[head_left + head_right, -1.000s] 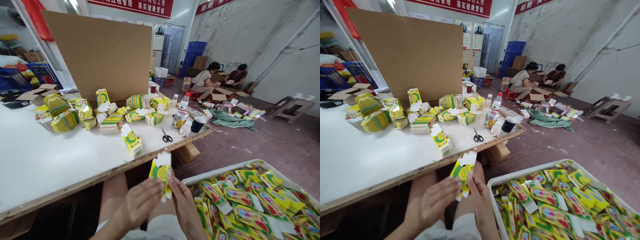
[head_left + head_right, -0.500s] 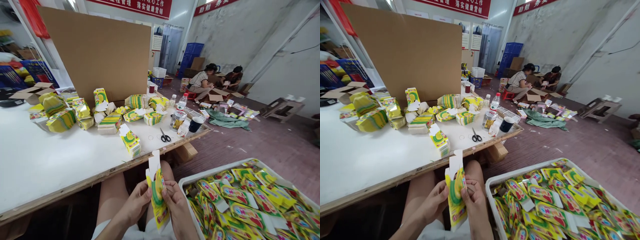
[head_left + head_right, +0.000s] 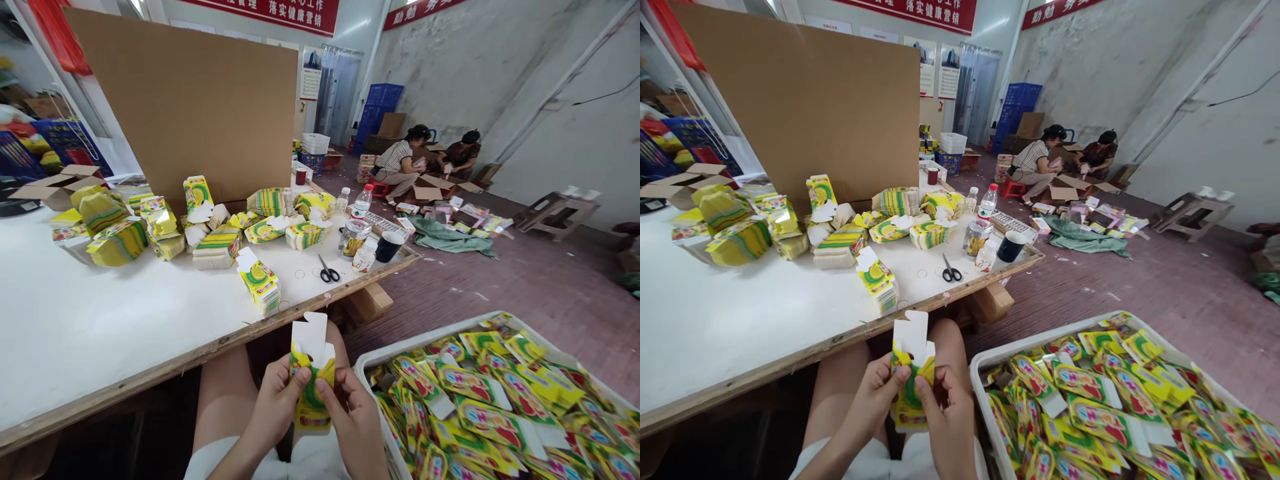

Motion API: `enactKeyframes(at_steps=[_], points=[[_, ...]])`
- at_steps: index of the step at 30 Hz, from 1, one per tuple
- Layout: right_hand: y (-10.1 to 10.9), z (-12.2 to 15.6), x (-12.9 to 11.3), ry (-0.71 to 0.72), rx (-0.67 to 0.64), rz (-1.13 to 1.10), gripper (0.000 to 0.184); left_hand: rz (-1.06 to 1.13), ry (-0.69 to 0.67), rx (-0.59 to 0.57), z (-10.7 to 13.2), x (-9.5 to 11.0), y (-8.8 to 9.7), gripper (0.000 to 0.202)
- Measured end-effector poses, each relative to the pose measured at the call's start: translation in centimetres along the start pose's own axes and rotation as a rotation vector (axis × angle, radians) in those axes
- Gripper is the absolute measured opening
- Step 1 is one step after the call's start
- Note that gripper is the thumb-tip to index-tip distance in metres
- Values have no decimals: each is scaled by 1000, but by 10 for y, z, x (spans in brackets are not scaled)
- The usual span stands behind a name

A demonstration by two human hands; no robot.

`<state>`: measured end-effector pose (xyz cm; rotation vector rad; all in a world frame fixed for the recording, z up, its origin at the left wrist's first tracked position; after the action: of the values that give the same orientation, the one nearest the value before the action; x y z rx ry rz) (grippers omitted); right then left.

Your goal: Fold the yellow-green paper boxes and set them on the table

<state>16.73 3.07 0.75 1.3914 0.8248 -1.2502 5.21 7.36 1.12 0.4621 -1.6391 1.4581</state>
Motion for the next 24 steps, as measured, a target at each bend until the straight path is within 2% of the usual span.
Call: enactKeyframes(at_steps=[2, 4, 6, 9, 12, 14, 17, 19, 21, 22, 24], points=[[5, -1, -4, 29, 43, 42, 29, -11, -20, -3, 2, 3, -2, 35], [12, -2, -10, 70, 96, 47, 28, -37, -45, -17, 5, 9, -2, 50], [16, -3, -17, 117, 93, 4, 38, -91, -46, -63, 9, 15, -5, 56], [13, -4, -27, 163, -19, -66, 48, -171, 11, -173, 12, 22, -9, 54], [10, -3, -32, 163, -161, -10, 33, -126, 109, -266, 16, 21, -14, 47], [12, -3, -37, 194, -196, 89, 25, -44, 171, -305, 19, 16, -18, 39], [20, -3, -46, 293, -131, 184, 28, 8, 182, -295, 21, 10, -19, 39], [25, -4, -43, 291, -60, 121, 17, -6, 160, -271, 20, 9, -17, 59], [30, -7, -33, 235, -3, 18, 26, -36, 163, -283, 20, 8, -18, 72], [32, -8, -30, 221, 15, 2, 32, -58, 170, -296, 19, 8, -19, 70], [34, -7, -35, 272, 21, 63, 26, -121, 151, -297, 17, 10, -17, 55]])
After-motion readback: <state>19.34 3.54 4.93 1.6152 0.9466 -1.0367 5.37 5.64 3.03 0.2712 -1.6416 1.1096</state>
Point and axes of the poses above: each hand's wrist, its own z-axis away from the middle knuckle, its own y-axis out of the back of the hand, x = y × z, the point moved 10 cm from there along -z, towards the middle knuckle, and after that the axes turned 10 degrees about z, right-handed, at the moved point
